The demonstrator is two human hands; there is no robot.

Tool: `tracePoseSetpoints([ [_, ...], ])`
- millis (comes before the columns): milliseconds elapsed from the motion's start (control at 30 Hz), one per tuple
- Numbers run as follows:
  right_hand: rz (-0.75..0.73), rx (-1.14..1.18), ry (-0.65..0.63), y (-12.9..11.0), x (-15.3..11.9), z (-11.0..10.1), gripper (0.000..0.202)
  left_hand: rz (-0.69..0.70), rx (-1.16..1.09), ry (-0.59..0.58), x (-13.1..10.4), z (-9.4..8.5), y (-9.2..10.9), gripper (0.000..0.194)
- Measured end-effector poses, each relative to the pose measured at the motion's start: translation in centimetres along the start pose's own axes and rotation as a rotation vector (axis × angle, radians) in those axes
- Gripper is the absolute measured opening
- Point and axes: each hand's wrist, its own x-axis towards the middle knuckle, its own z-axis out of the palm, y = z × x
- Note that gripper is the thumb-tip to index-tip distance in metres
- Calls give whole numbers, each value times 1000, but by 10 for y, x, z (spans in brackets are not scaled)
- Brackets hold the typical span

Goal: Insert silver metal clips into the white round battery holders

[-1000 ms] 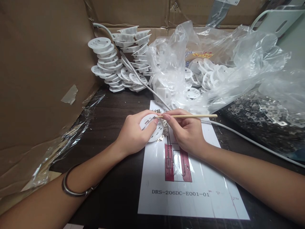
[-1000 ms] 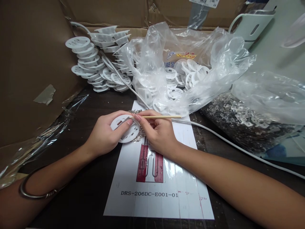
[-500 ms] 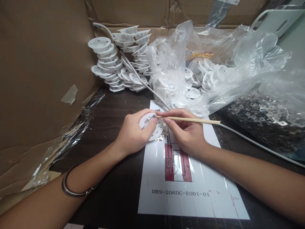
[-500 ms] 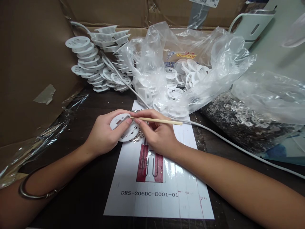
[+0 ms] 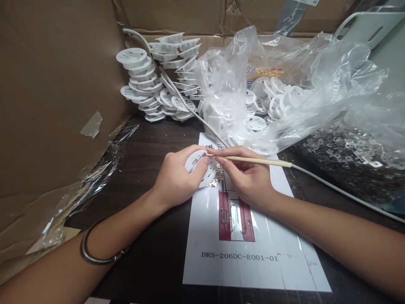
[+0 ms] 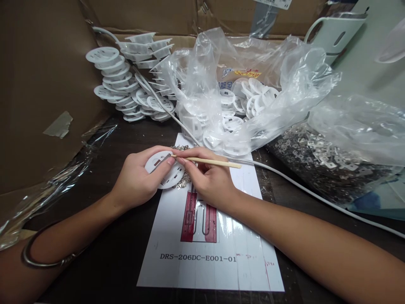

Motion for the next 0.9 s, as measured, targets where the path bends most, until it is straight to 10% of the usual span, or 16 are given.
tracePoseSetpoints([
  [900,-123,-286,-9,-3,0,-2,11,11,55,1,-3,1,4,19],
])
